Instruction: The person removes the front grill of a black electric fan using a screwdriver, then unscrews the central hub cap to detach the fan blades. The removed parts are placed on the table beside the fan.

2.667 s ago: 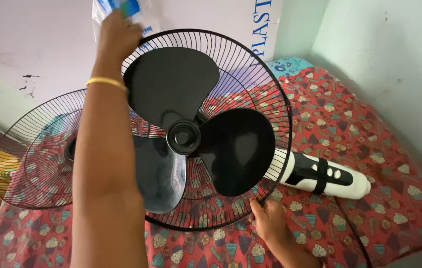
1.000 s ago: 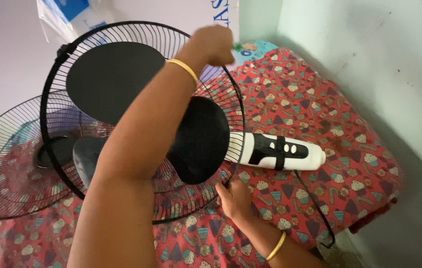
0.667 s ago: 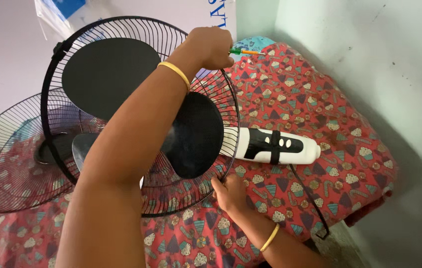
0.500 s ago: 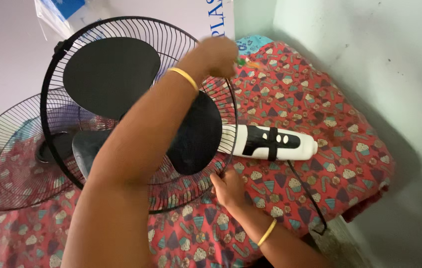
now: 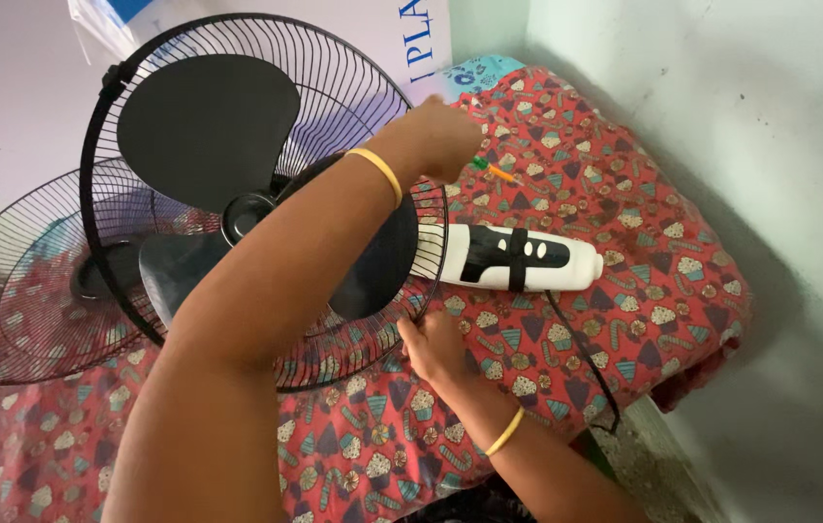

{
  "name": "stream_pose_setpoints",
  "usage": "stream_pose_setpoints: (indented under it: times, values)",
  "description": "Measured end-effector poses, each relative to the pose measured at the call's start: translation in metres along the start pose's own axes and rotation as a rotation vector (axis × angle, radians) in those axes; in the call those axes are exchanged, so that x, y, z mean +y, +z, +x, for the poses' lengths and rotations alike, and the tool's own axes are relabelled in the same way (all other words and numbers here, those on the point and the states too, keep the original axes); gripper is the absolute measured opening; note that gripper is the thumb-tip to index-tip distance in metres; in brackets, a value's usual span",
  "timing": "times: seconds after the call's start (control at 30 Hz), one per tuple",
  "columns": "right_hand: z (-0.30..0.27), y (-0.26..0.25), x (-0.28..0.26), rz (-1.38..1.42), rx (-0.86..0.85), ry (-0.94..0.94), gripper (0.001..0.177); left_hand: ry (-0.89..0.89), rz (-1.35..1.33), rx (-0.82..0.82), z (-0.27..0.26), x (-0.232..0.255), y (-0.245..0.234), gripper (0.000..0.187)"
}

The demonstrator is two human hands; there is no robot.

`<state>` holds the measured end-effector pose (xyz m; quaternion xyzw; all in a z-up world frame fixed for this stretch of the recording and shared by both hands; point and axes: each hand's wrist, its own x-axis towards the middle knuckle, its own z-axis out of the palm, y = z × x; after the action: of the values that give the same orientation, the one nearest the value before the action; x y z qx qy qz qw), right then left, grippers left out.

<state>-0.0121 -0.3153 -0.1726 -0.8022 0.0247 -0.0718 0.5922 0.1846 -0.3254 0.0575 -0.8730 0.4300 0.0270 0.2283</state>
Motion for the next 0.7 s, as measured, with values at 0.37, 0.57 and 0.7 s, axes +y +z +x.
stream_pose_setpoints:
  times: [0.37, 0.57, 0.7]
  values:
    - [0.002, -0.021, -0.003, 0.33, 0.053, 0.052, 0.029, -0.407, -0.427, 1.305, -0.239, 0.066, 0.067, 0.028]
    - [0.025, -0.037, 0.01, 0.23, -0.079, -0.137, 0.018, -1.542, -1.262, 0.982, -0.373, 0.046, 0.224, 0.018]
    - [0.024, -0.023, 0.003, 0.437, -0.051, 0.23, 0.024, -1.191, -2.02, 0.989, -0.376, 0.055, 0.32, 0.012]
